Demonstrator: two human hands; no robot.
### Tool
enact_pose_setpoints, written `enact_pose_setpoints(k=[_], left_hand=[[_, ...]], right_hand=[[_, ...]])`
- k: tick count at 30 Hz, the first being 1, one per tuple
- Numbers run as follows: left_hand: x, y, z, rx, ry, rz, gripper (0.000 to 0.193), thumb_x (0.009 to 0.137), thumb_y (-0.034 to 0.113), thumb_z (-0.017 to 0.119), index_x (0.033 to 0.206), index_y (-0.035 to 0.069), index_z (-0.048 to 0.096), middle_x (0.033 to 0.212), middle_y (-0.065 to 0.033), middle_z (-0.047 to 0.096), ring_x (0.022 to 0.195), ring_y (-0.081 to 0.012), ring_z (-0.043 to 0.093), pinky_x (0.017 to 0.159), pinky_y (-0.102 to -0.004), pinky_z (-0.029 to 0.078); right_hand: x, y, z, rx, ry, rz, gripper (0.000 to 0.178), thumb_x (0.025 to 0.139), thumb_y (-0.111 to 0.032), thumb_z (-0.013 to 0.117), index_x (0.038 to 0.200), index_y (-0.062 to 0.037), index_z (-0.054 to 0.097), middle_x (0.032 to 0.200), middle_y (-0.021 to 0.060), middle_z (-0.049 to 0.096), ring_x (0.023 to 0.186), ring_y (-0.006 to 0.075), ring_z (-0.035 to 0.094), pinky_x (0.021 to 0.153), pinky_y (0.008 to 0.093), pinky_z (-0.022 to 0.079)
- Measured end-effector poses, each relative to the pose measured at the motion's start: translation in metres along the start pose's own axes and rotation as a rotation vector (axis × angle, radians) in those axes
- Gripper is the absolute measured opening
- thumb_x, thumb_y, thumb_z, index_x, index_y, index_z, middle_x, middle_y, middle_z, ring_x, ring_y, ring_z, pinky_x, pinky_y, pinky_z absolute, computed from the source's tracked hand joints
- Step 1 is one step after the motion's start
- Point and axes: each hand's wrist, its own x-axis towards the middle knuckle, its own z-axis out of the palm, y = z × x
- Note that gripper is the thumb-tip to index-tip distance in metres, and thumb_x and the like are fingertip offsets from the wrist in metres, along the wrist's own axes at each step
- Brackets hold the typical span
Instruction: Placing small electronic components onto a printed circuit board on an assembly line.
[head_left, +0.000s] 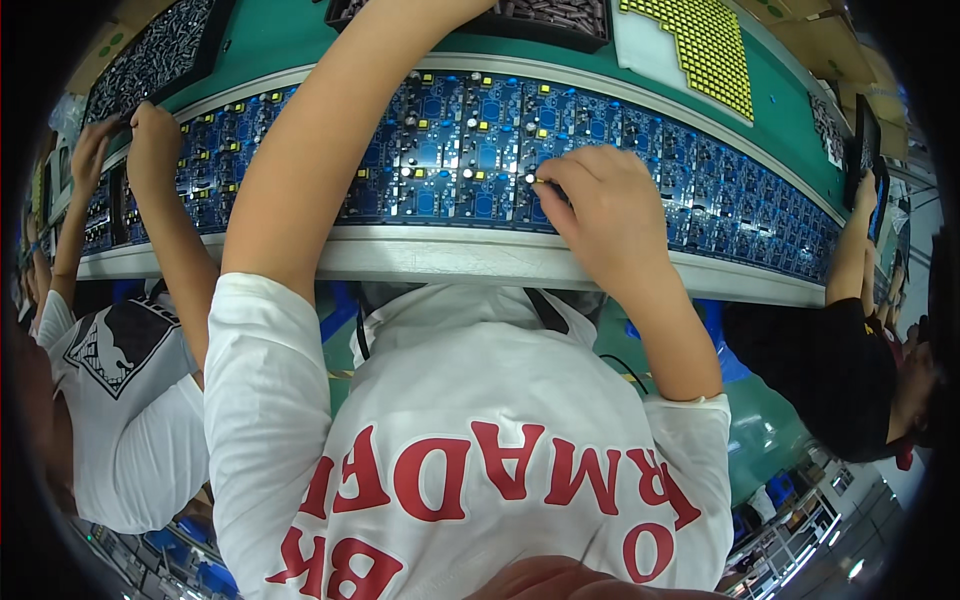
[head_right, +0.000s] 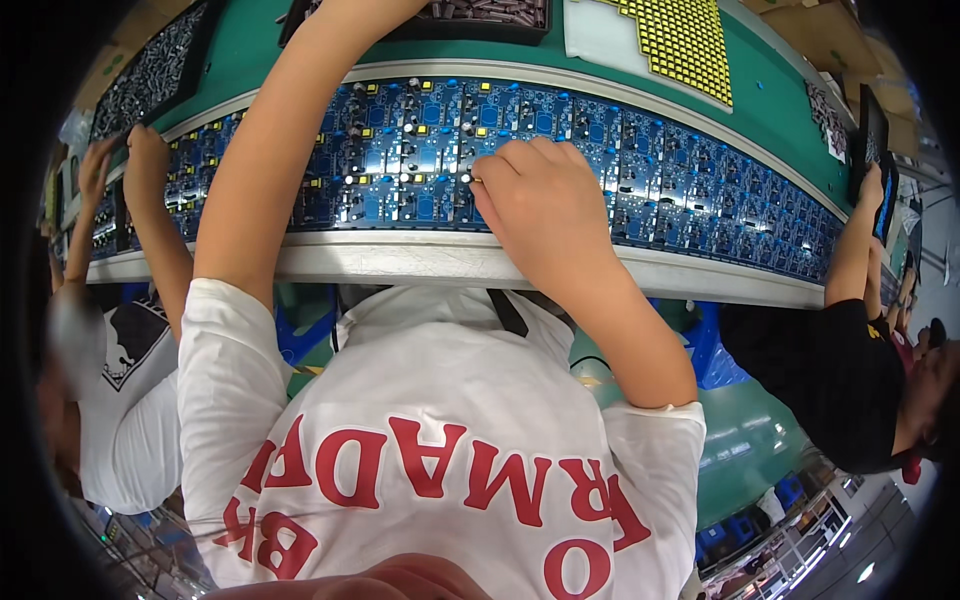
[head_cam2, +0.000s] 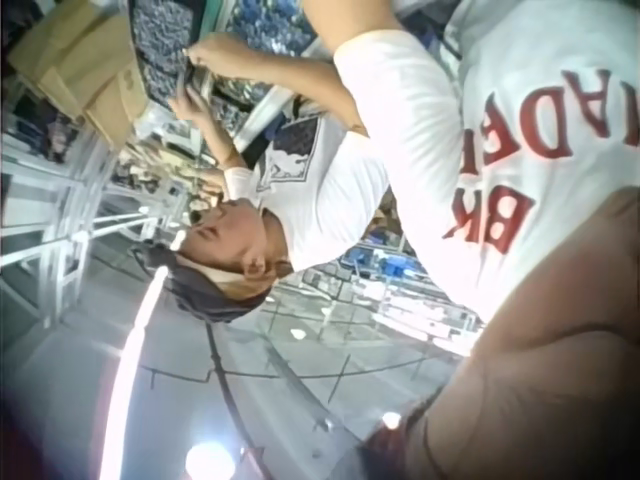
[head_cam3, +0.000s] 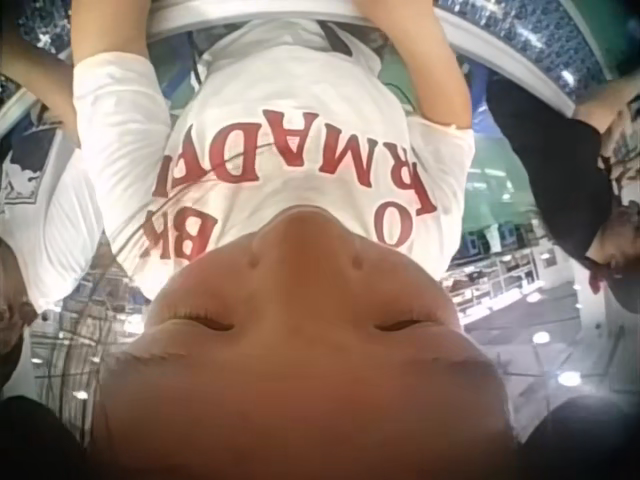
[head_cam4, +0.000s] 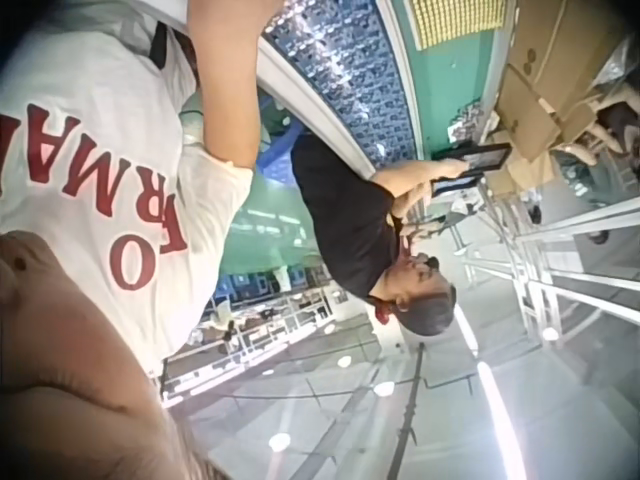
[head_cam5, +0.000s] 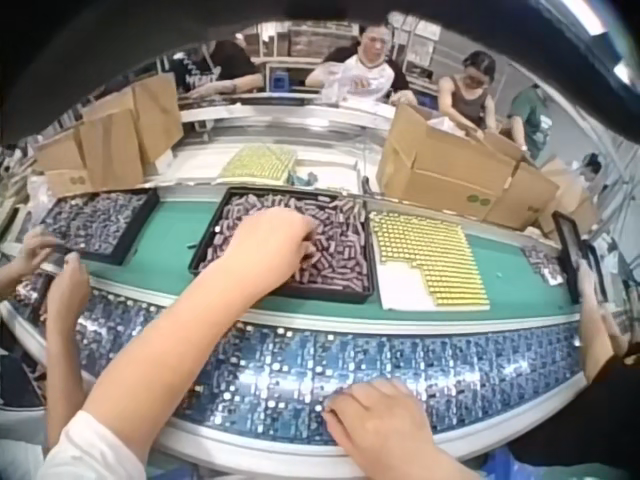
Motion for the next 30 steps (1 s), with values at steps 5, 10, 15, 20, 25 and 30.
enact_pose_setpoints(k=[5, 10, 15, 20, 25, 30], left_hand=[[-0.011, 0.004, -0.024, -0.144, 0.122, 0.038, 0.017, 0.087, 0.013, 0.068, 0.096, 0.001, 0.075, 0.093, -0.0228, 0.072, 0.092, -0.0431, 0.069, 0.085, -0.0490, 0.054], [-0.013, 0.022, -0.033, -0.302, 0.144, 0.163, 0.025, 0.090, 0.008, 0.062, 0.110, 0.000, 0.075, 0.101, -0.0229, 0.072, 0.099, -0.0415, 0.068, 0.091, -0.0443, 0.053], [-0.025, 0.062, -0.066, -0.482, -0.106, -0.037, 0.024, 0.091, 0.007, 0.066, 0.114, 0.000, 0.072, 0.099, -0.0214, 0.073, 0.094, -0.0362, 0.070, 0.086, -0.0404, 0.054], [-0.030, 0.044, -0.043, -0.546, -0.155, -0.092, 0.026, 0.090, 0.012, 0.073, 0.112, 0.000, 0.070, 0.097, -0.0191, 0.072, 0.092, -0.0337, 0.070, 0.085, -0.0401, 0.054], [-0.042, 0.045, -0.035, -0.553, -0.141, 0.111, 0.020, 0.096, 0.011, 0.069, 0.114, 0.006, 0.077, 0.100, -0.0083, 0.075, 0.091, -0.0174, 0.070, 0.079, -0.0307, 0.053], [-0.062, 0.059, -0.043, -0.637, -0.300, -0.085, 0.022, 0.094, 0.011, 0.071, 0.113, 0.003, 0.077, 0.101, -0.0095, 0.077, 0.091, -0.0173, 0.070, 0.083, -0.0305, 0.054]], right_hand=[[0.002, -0.004, 0.000, 0.010, -0.005, -0.033, 0.011, 0.082, -0.014, 0.077, 0.091, -0.0085, 0.073, 0.089, 0.0046, 0.068, 0.087, 0.0257, 0.064, 0.080, 0.0399, 0.049], [-0.001, -0.003, 0.000, 0.039, -0.004, 0.020, 0.009, 0.082, -0.014, 0.076, 0.089, -0.0076, 0.073, 0.087, 0.0053, 0.067, 0.087, 0.0264, 0.064, 0.079, 0.0407, 0.049], [0.004, 0.006, 0.002, 0.051, 0.054, -0.055, 0.006, 0.082, -0.012, 0.075, 0.085, -0.0076, 0.072, 0.083, 0.0061, 0.065, 0.085, 0.0264, 0.063, 0.079, 0.0405, 0.048], [0.008, 0.014, 0.001, 0.036, -0.018, -0.138, 0.004, 0.080, -0.011, 0.071, 0.082, -0.0080, 0.070, 0.082, 0.0056, 0.064, 0.086, 0.0257, 0.062, 0.080, 0.0390, 0.046], [-0.001, 0.016, 0.002, 0.033, 0.004, -0.108, 0.007, 0.080, -0.010, 0.066, 0.084, -0.0084, 0.072, 0.086, 0.0059, 0.065, 0.091, 0.0263, 0.063, 0.083, 0.0387, 0.046], [0.004, 0.046, -0.023, 0.193, 0.177, -0.055, 0.016, 0.085, -0.013, 0.070, 0.097, -0.0055, 0.077, 0.086, 0.0106, 0.070, 0.088, 0.0292, 0.067, 0.083, 0.0445, 0.050]])
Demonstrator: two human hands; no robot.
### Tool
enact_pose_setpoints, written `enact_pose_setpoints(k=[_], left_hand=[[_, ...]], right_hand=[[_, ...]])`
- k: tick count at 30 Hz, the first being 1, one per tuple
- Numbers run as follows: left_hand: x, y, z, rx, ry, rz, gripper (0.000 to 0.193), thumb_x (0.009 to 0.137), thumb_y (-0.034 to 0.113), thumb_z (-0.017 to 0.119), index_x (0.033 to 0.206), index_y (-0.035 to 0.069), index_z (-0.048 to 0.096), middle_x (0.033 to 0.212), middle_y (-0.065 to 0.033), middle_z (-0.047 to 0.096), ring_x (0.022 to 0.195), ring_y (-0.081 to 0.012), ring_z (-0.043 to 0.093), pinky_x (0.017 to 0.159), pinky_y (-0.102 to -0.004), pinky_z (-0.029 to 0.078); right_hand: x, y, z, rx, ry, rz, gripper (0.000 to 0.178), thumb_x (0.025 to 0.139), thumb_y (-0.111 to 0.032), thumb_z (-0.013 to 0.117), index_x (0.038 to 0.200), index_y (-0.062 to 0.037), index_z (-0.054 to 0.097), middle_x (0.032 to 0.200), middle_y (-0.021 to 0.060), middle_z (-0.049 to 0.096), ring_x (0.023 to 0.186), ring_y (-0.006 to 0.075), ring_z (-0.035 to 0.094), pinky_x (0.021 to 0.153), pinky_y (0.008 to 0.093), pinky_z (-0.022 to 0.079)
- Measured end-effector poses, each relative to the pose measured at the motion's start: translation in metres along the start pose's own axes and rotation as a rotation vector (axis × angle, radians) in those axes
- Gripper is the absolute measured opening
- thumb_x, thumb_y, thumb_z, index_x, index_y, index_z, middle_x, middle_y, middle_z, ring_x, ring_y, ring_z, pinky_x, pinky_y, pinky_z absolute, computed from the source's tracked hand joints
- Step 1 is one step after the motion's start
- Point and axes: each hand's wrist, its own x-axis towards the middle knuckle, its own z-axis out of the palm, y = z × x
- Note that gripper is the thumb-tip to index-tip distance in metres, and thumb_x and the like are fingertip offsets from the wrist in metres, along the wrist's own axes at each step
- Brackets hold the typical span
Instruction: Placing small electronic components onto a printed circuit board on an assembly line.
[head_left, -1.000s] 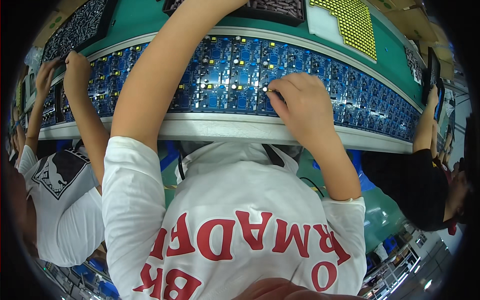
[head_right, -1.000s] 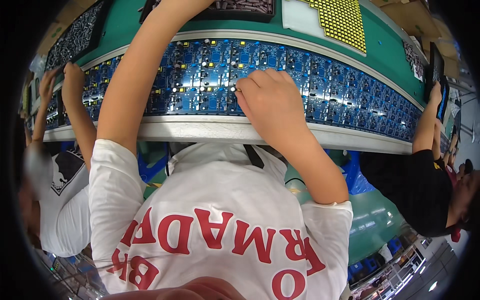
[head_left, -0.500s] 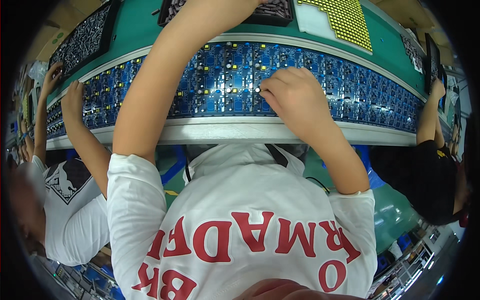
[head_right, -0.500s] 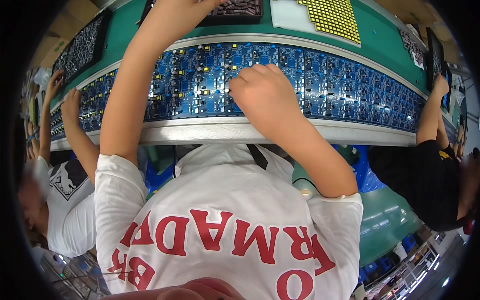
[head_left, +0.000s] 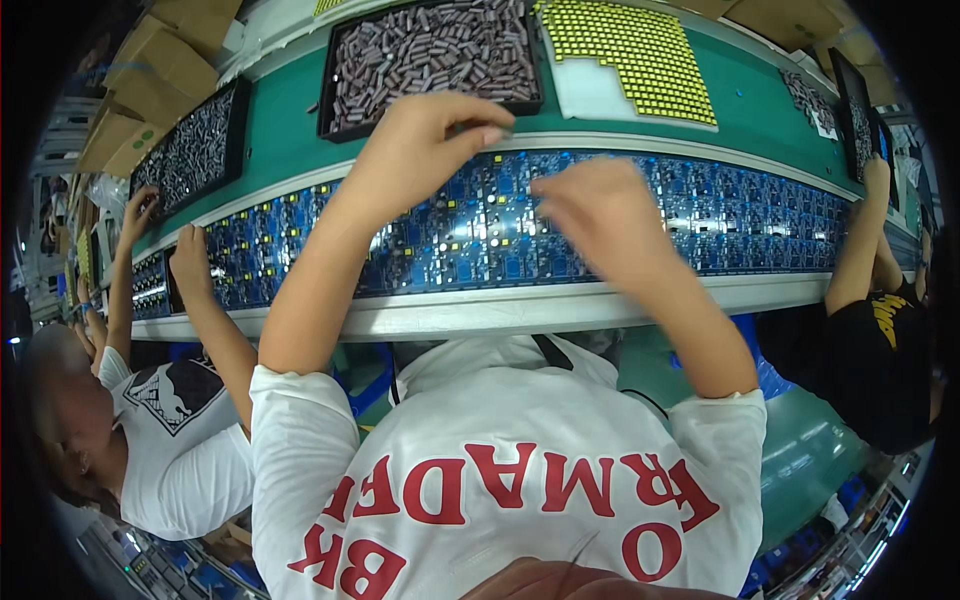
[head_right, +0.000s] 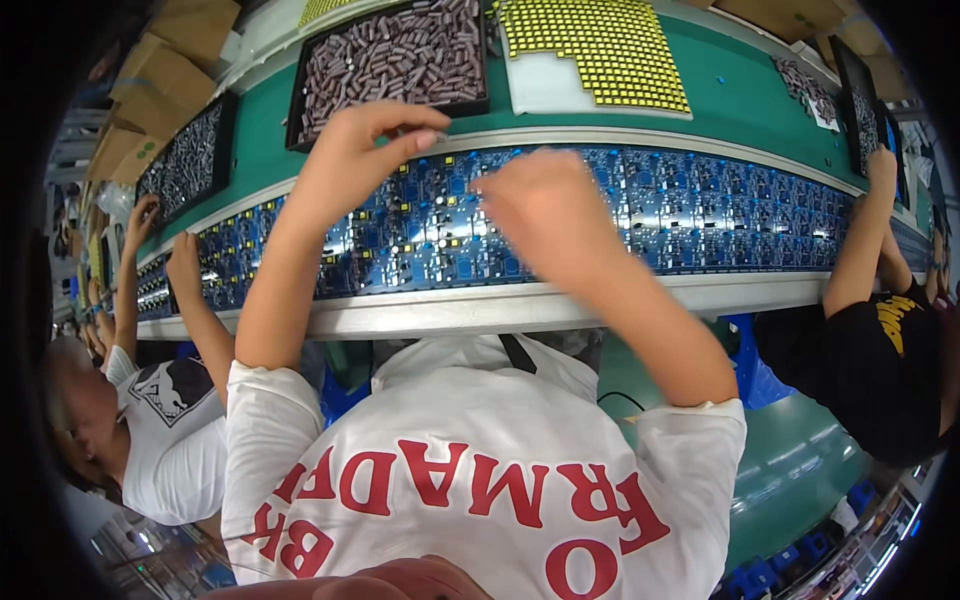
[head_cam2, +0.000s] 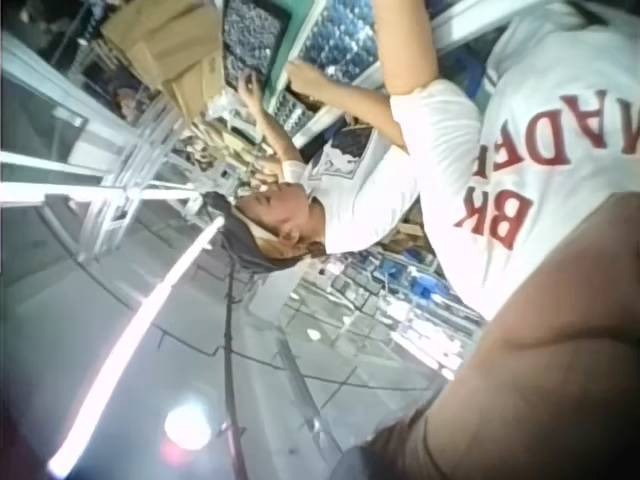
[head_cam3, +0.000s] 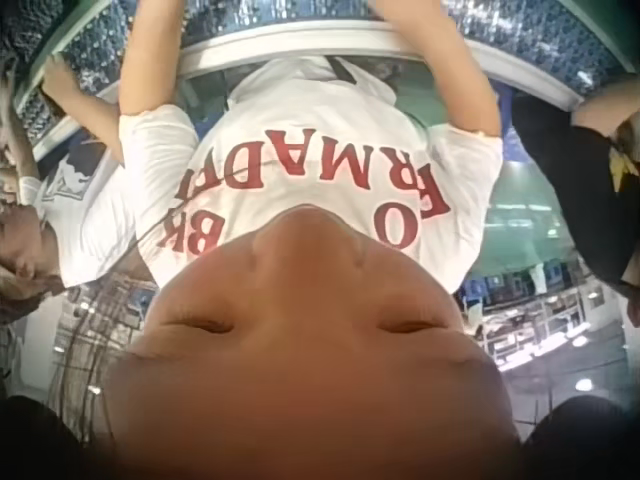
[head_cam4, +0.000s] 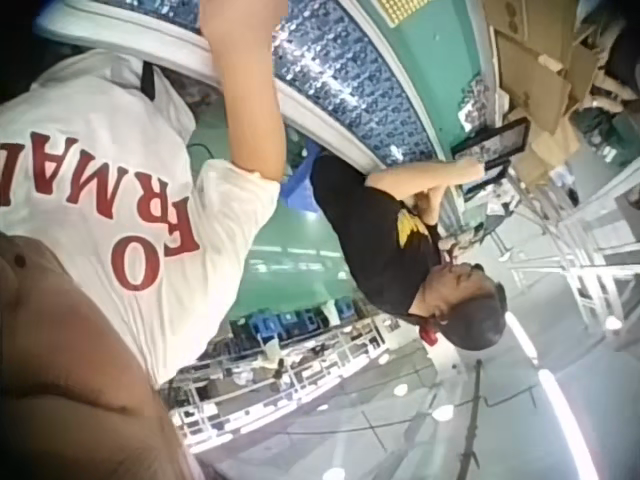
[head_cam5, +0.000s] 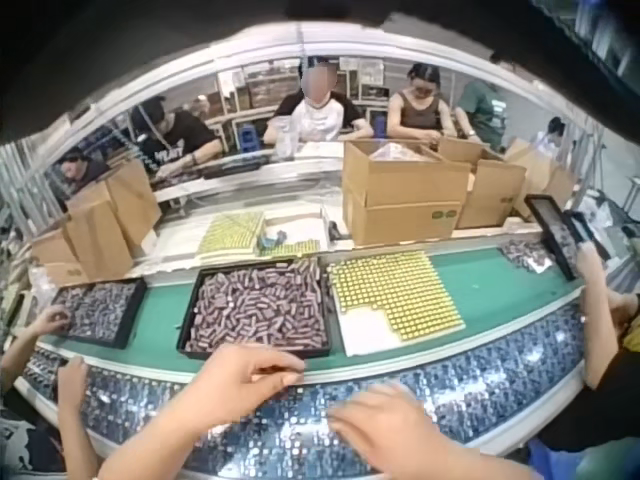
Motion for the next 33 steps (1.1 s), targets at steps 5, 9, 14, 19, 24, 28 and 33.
enact_pose_setpoints(k=[5, 9, 14, 19, 24, 28, 33], left_hand=[[-0.003, 0.000, 0.008, -0.033, -0.046, -0.092, 0.021, 0.093, 0.011, 0.073, 0.112, 0.002, 0.077, 0.102, -0.0081, 0.078, 0.091, -0.0150, 0.069, 0.084, -0.0301, 0.054], [0.000, -0.007, 0.014, -0.043, -0.040, -0.109, 0.019, 0.093, 0.009, 0.073, 0.111, 0.002, 0.077, 0.103, -0.0071, 0.078, 0.093, -0.0143, 0.070, 0.085, -0.0292, 0.054], [0.003, -0.009, 0.023, 0.019, -0.029, -0.080, 0.020, 0.091, 0.004, 0.073, 0.111, 0.002, 0.077, 0.103, -0.0070, 0.078, 0.094, -0.0143, 0.070, 0.084, -0.0278, 0.054], [0.006, -0.005, 0.034, 0.061, -0.045, -0.070, 0.019, 0.090, 0.002, 0.072, 0.109, 0.002, 0.076, 0.103, -0.0070, 0.077, 0.095, -0.0147, 0.071, 0.086, -0.0291, 0.055], [0.012, -0.004, 0.043, 0.147, -0.058, 0.002, 0.019, 0.090, -0.001, 0.071, 0.107, 0.001, 0.075, 0.104, -0.0075, 0.076, 0.097, -0.0172, 0.072, 0.088, -0.0310, 0.055], [0.014, -0.001, 0.046, 0.186, -0.064, 0.031, 0.020, 0.088, -0.003, 0.070, 0.107, 0.002, 0.075, 0.105, -0.0086, 0.076, 0.098, -0.0207, 0.072, 0.089, -0.0331, 0.056], [0.017, -0.006, 0.047, 0.268, -0.072, 0.125, 0.019, 0.088, -0.003, 0.070, 0.105, 0.003, 0.076, 0.105, -0.0095, 0.076, 0.098, -0.0227, 0.073, 0.089, -0.0339, 0.056]], right_hand=[[0.012, 0.098, -0.050, -0.147, 0.159, 0.288, 0.021, 0.092, -0.012, 0.072, 0.111, -0.0057, 0.076, 0.096, 0.0098, 0.072, 0.087, 0.0233, 0.068, 0.079, 0.0357, 0.055], [0.007, 0.114, -0.059, -0.327, 0.051, 0.077, 0.020, 0.090, -0.010, 0.073, 0.109, -0.0070, 0.076, 0.097, 0.0081, 0.069, 0.089, 0.0252, 0.067, 0.079, 0.0380, 0.054], [0.002, 0.119, -0.052, -0.490, 0.115, -0.048, 0.019, 0.085, -0.010, 0.071, 0.103, -0.0109, 0.078, 0.092, 0.0029, 0.068, 0.094, 0.0250, 0.066, 0.083, 0.0400, 0.053], [0.001, 0.125, -0.051, -0.518, 0.130, -0.126, 0.014, 0.084, -0.010, 0.070, 0.097, -0.0080, 0.075, 0.094, 0.0032, 0.069, 0.098, 0.0243, 0.065, 0.088, 0.0401, 0.051], [0.003, 0.125, -0.054, -0.476, 0.105, -0.109, 0.013, 0.087, -0.011, 0.072, 0.099, -0.0068, 0.074, 0.097, 0.0041, 0.069, 0.098, 0.0253, 0.065, 0.089, 0.0399, 0.051], [0.003, 0.127, -0.052, -0.473, 0.117, -0.122, 0.013, 0.087, -0.011, 0.072, 0.099, -0.0063, 0.074, 0.097, 0.0050, 0.069, 0.098, 0.0260, 0.065, 0.089, 0.0401, 0.051], [0.005, 0.121, -0.058, -0.462, 0.104, -0.108, 0.013, 0.088, -0.011, 0.072, 0.100, -0.0062, 0.073, 0.099, 0.0058, 0.069, 0.099, 0.0269, 0.065, 0.089, 0.0406, 0.052]])
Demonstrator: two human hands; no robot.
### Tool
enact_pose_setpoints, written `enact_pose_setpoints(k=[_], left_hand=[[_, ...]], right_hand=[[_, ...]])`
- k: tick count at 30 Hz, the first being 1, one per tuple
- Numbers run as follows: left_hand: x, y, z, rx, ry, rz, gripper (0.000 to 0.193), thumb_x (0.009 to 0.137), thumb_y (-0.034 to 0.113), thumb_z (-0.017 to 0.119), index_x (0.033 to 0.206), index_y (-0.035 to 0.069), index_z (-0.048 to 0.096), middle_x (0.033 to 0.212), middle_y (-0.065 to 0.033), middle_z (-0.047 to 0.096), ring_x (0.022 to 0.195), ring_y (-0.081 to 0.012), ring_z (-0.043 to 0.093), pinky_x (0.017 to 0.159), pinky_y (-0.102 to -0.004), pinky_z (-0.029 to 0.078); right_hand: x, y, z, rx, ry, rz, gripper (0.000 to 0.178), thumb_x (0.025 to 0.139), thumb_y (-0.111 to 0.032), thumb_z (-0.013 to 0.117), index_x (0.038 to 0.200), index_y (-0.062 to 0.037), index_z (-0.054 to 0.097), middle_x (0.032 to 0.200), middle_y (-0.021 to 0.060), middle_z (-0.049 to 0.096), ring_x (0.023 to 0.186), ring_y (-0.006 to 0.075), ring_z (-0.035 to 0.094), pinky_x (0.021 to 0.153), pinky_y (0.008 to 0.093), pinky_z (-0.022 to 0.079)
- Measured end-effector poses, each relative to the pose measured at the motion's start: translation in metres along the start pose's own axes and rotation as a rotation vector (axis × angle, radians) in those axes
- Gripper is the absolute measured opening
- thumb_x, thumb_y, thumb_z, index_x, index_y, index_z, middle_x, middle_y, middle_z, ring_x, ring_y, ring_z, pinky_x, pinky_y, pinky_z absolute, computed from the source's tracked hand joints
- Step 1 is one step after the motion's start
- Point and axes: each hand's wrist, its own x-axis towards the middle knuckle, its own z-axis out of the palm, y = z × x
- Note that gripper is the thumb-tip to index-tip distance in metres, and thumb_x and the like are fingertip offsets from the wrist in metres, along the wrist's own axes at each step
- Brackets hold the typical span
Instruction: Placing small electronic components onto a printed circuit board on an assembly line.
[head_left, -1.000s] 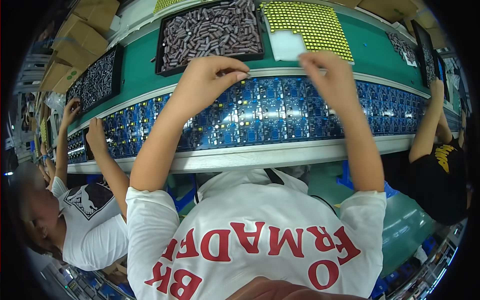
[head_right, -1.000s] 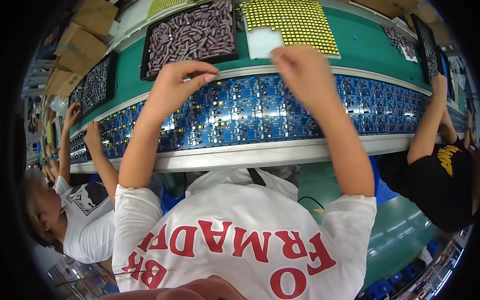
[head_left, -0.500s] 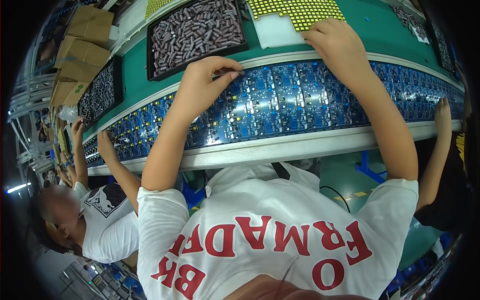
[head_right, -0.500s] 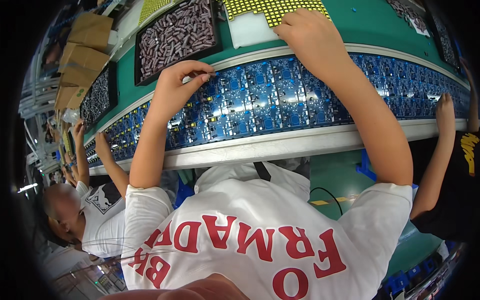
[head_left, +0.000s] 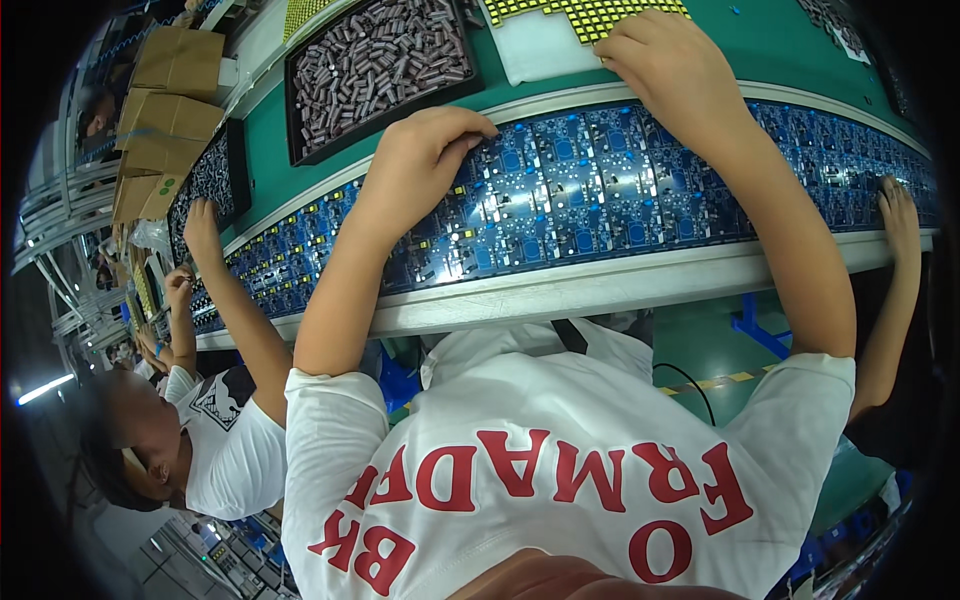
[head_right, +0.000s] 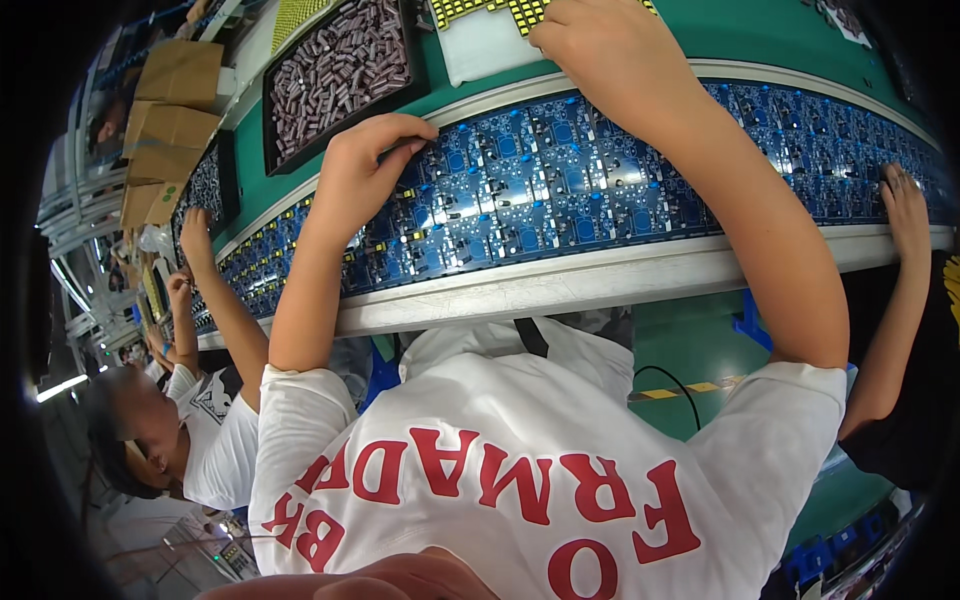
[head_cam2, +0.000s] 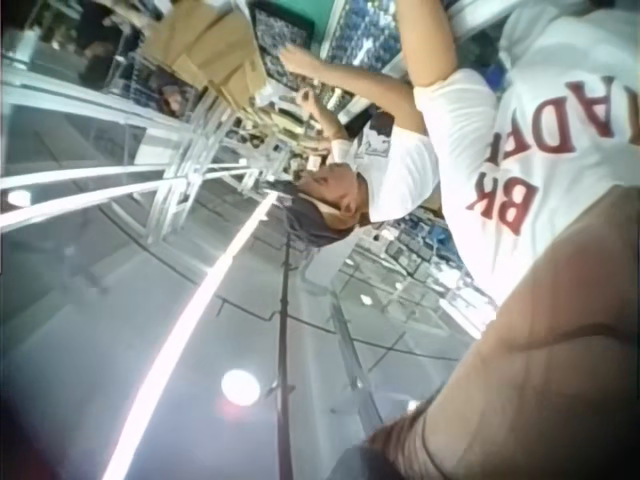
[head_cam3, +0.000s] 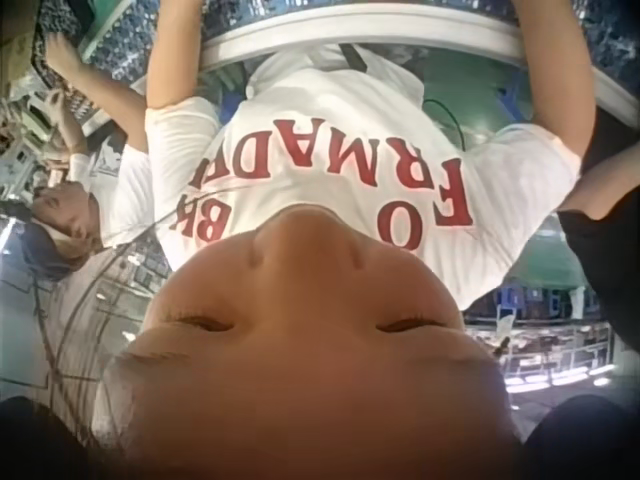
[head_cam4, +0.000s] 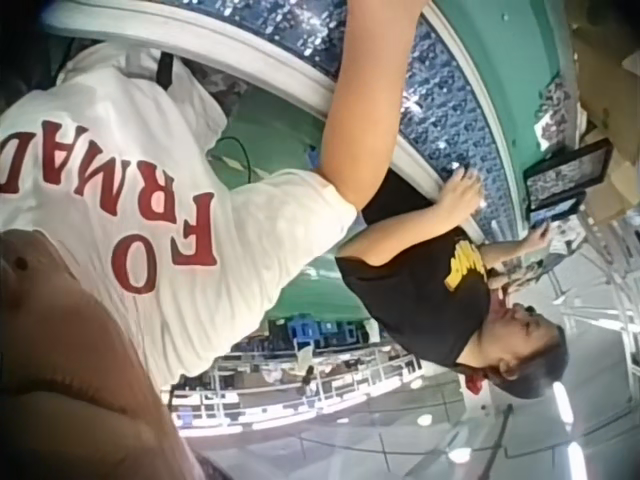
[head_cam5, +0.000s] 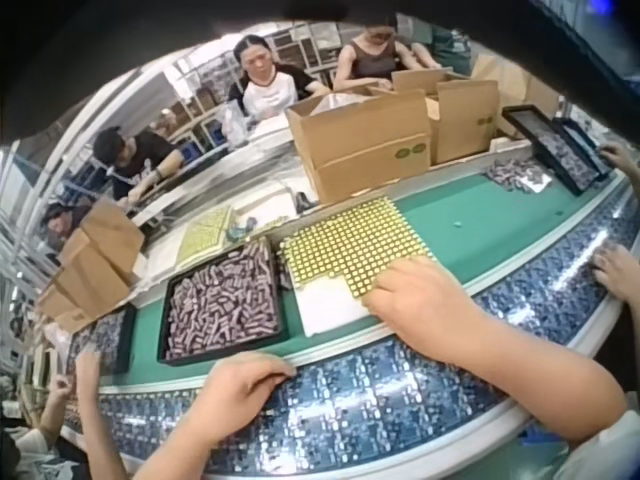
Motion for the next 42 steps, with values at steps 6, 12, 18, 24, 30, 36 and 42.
enact_pose_setpoints(k=[6, 12, 18, 24, 30, 36, 42], left_hand=[[0.002, 0.002, 0.003, -0.041, 0.009, -0.035, 0.028, 0.087, -0.008, 0.068, 0.114, 0.001, 0.067, 0.104, -0.0110, 0.077, 0.100, -0.0206, 0.075, 0.091, -0.0313, 0.057], [0.004, 0.001, 0.004, 0.091, -0.014, 0.049, 0.026, 0.087, -0.005, 0.069, 0.111, 0.004, 0.068, 0.101, -0.0108, 0.076, 0.098, -0.0249, 0.075, 0.088, -0.0338, 0.058], [-0.004, 0.004, -0.001, 0.230, 0.010, 0.236, 0.024, 0.090, 0.000, 0.068, 0.113, 0.007, 0.071, 0.101, -0.0102, 0.075, 0.096, -0.0259, 0.072, 0.085, -0.0388, 0.057], [0.032, -0.037, -0.046, 0.360, 0.410, -0.002, 0.022, 0.092, 0.012, 0.072, 0.113, 0.008, 0.076, 0.102, -0.0083, 0.076, 0.090, -0.0198, 0.071, 0.081, -0.0317, 0.055], [0.048, -0.052, -0.047, 0.249, 0.202, -0.212, 0.028, 0.088, 0.017, 0.075, 0.110, 0.001, 0.070, 0.099, -0.0207, 0.067, 0.100, -0.0381, 0.065, 0.088, -0.0452, 0.052], [0.047, -0.066, -0.041, 0.346, 0.299, -0.040, 0.019, 0.089, 0.020, 0.071, 0.095, 0.002, 0.073, 0.090, -0.0185, 0.070, 0.089, -0.0394, 0.067, 0.081, -0.0480, 0.054], [0.056, -0.066, -0.043, 0.307, 0.247, -0.013, 0.017, 0.088, 0.016, 0.069, 0.096, 0.001, 0.071, 0.094, -0.0198, 0.070, 0.092, -0.0405, 0.067, 0.085, -0.0487, 0.054]], right_hand=[[0.004, -0.009, -0.025, 0.098, 0.001, 0.027, 0.009, 0.082, -0.010, 0.071, 0.090, -0.0077, 0.070, 0.087, 0.0070, 0.064, 0.087, 0.0291, 0.062, 0.081, 0.0408, 0.049], [-0.001, -0.008, -0.021, 0.131, 0.072, 0.040, 0.008, 0.083, -0.009, 0.072, 0.091, -0.0068, 0.069, 0.088, 0.0080, 0.064, 0.089, 0.0302, 0.062, 0.081, 0.0416, 0.049], [0.002, -0.026, -0.010, 0.174, -0.001, 0.068, 0.014, 0.088, -0.011, 0.072, 0.101, -0.0053, 0.072, 0.099, 0.0077, 0.070, 0.097, 0.0286, 0.067, 0.086, 0.0414, 0.053], [0.018, -0.078, 0.019, 0.518, -0.192, 0.183, 0.013, 0.086, -0.013, 0.071, 0.097, -0.0049, 0.069, 0.089, 0.0134, 0.071, 0.089, 0.0354, 0.068, 0.081, 0.0464, 0.054], [0.027, -0.097, 0.034, 0.426, -0.221, 0.100, 0.010, 0.084, -0.011, 0.072, 0.089, -0.0039, 0.067, 0.085, 0.0129, 0.069, 0.089, 0.0342, 0.067, 0.083, 0.0456, 0.054], [0.028, -0.096, 0.039, 0.383, -0.131, 0.037, 0.009, 0.083, -0.009, 0.074, 0.091, -0.0052, 0.072, 0.085, 0.0092, 0.070, 0.087, 0.0306, 0.067, 0.084, 0.0436, 0.053], [0.029, -0.097, 0.037, 0.422, -0.202, 0.122, 0.010, 0.083, -0.010, 0.075, 0.092, -0.0051, 0.074, 0.089, 0.0093, 0.073, 0.089, 0.0305, 0.068, 0.085, 0.0431, 0.054]])
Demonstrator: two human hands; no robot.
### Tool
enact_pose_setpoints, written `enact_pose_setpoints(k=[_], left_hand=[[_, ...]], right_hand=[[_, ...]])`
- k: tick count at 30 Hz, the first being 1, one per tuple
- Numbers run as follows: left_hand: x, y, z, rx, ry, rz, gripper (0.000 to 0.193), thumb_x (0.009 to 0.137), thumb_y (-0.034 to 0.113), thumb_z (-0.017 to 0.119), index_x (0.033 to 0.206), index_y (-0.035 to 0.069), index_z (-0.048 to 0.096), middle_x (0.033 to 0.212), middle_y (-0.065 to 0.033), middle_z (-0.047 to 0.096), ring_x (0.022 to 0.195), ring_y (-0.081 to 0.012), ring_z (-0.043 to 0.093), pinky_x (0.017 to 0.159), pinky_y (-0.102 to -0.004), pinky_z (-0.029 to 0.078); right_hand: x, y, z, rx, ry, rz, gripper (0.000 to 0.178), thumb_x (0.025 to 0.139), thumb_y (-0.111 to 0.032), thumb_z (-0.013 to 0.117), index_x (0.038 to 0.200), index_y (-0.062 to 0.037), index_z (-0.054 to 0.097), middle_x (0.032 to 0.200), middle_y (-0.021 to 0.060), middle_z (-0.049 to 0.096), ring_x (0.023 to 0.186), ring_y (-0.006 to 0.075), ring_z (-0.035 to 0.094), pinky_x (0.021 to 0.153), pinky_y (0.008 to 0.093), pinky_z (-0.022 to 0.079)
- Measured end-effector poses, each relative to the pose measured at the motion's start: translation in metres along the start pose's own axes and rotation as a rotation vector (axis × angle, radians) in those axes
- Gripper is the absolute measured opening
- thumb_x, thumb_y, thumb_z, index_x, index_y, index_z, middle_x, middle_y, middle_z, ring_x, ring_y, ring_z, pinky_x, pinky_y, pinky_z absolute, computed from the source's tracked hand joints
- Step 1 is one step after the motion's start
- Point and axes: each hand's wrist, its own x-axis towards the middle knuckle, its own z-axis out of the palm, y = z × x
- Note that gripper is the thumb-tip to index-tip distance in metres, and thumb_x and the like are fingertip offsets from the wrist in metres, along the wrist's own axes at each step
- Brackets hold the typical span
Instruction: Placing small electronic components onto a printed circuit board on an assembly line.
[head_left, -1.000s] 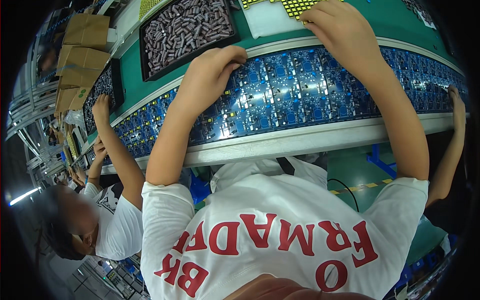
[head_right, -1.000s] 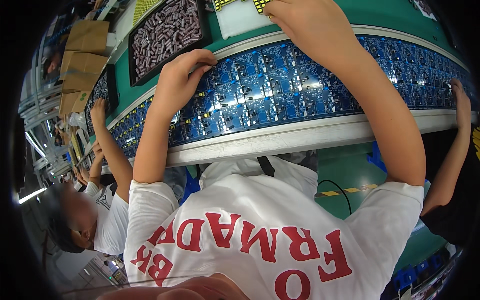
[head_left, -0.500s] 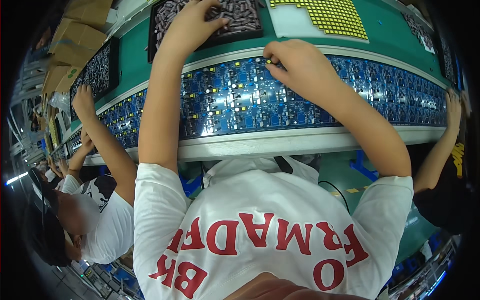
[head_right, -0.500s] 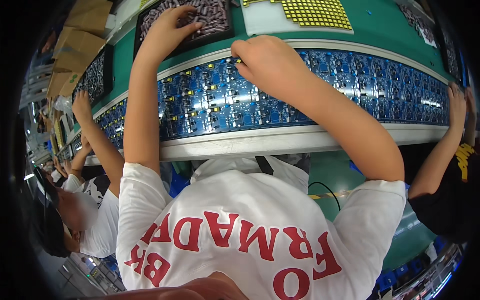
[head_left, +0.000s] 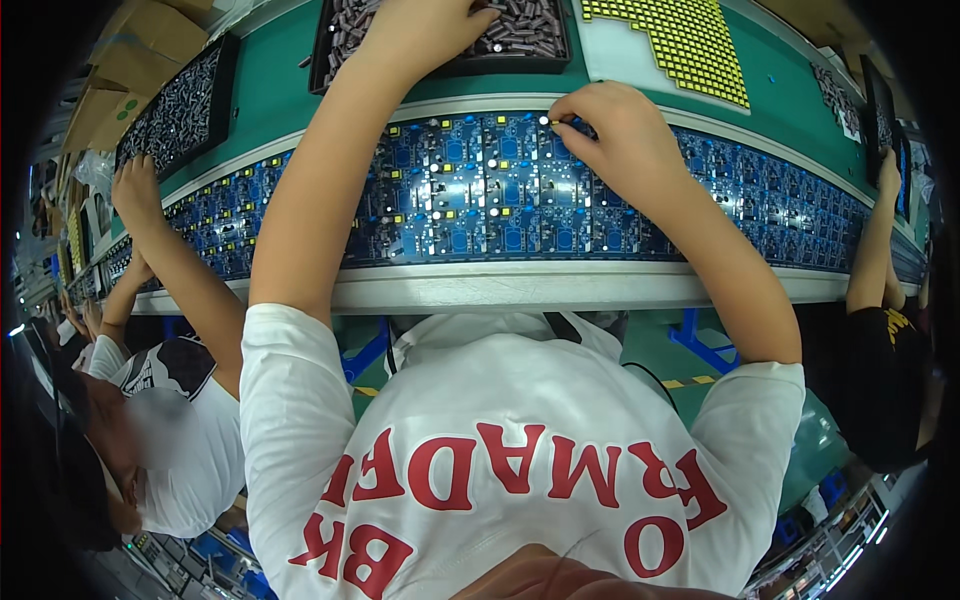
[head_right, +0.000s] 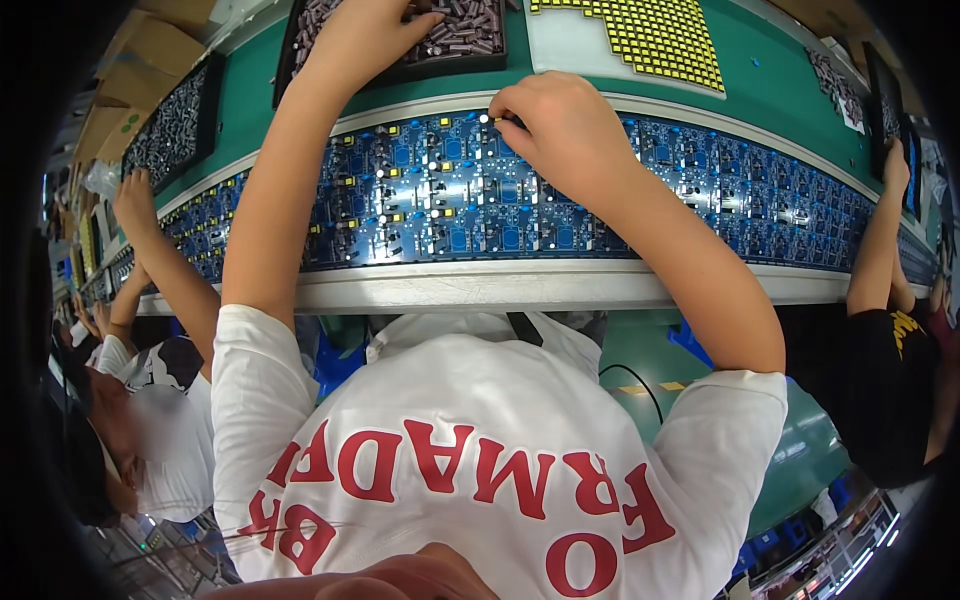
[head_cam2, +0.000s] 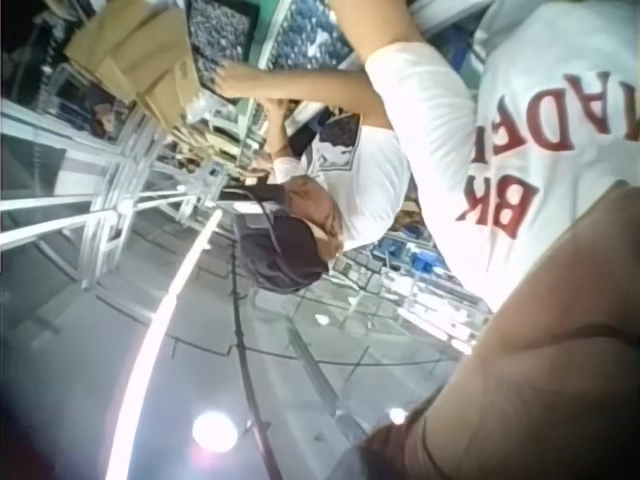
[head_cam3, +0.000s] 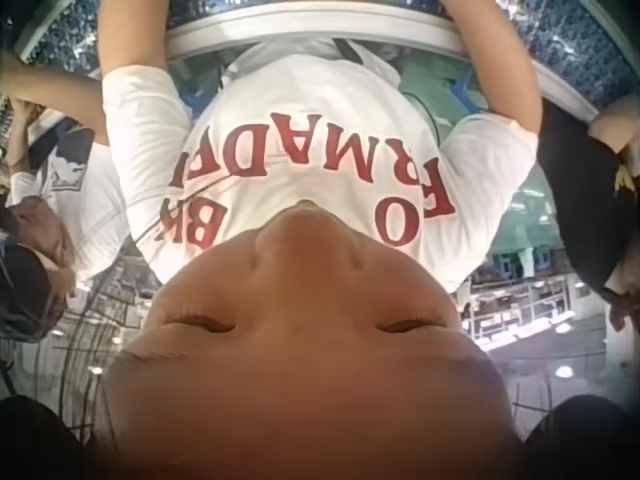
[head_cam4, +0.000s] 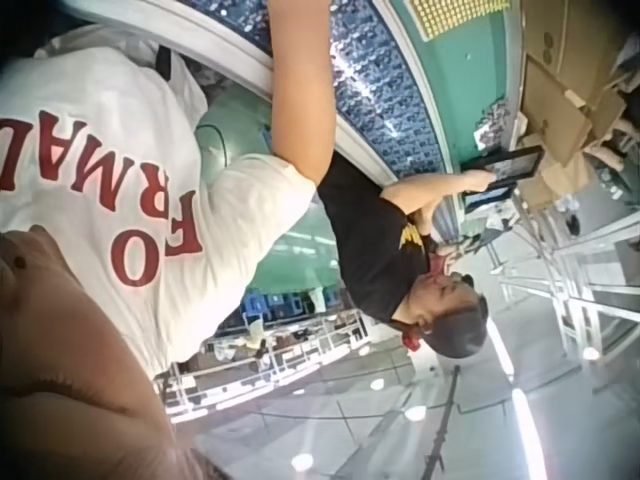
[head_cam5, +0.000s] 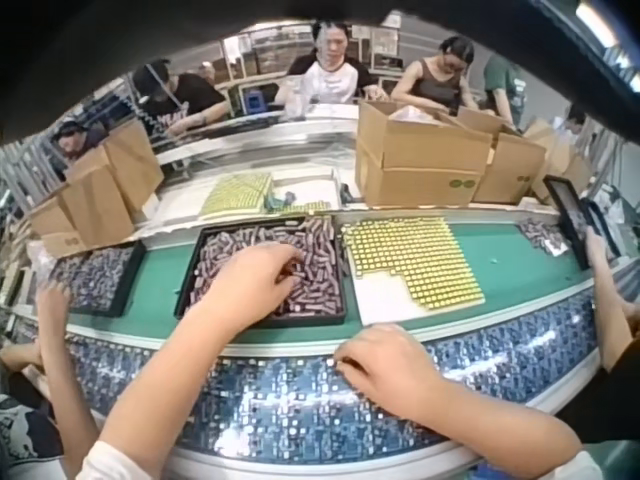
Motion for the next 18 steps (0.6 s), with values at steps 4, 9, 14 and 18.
enact_pose_setpoints(k=[4, 9, 14, 18], left_hand=[[0.012, -0.002, 0.010, 0.022, 0.038, 0.120, 0.018, 0.087, 0.013, 0.067, 0.096, -0.002, 0.070, 0.091, -0.0215, 0.069, 0.091, -0.0424, 0.066, 0.085, -0.0501, 0.054], [0.014, 0.009, 0.003, 0.035, 0.026, 0.095, 0.022, 0.087, 0.012, 0.066, 0.104, -0.002, 0.072, 0.092, -0.0225, 0.070, 0.091, -0.0425, 0.067, 0.085, -0.0483, 0.054], [-0.044, 0.035, -0.032, -0.287, -0.104, 0.006, 0.019, 0.093, 0.012, 0.072, 0.111, 0.007, 0.076, 0.103, -0.0086, 0.075, 0.095, -0.0183, 0.071, 0.083, -0.0315, 0.055], [-0.068, 0.043, -0.030, -0.324, -0.104, 0.076, 0.017, 0.093, 0.011, 0.074, 0.108, 0.005, 0.077, 0.105, -0.0069, 0.076, 0.098, -0.0173, 0.070, 0.087, -0.0304, 0.054]], right_hand=[[0.001, -0.001, -0.001, 0.009, -0.036, 0.037, 0.010, 0.085, -0.011, 0.074, 0.093, -0.0053, 0.074, 0.089, 0.0095, 0.074, 0.089, 0.0311, 0.068, 0.085, 0.0433, 0.053], [-0.006, 0.000, -0.011, -0.053, -0.011, 0.058, 0.013, 0.088, -0.013, 0.073, 0.099, -0.0065, 0.074, 0.092, 0.0101, 0.074, 0.092, 0.0322, 0.068, 0.086, 0.0442, 0.053], [-0.020, 0.049, -0.063, -0.256, 0.278, 0.008, 0.014, 0.091, -0.013, 0.071, 0.104, -0.0073, 0.074, 0.102, 0.0099, 0.073, 0.100, 0.0307, 0.067, 0.090, 0.0428, 0.052], [-0.032, 0.079, -0.075, -0.502, 0.125, 0.049, 0.022, 0.095, -0.015, 0.069, 0.114, -0.0068, 0.074, 0.109, 0.0093, 0.071, 0.103, 0.0292, 0.066, 0.089, 0.0396, 0.053]])
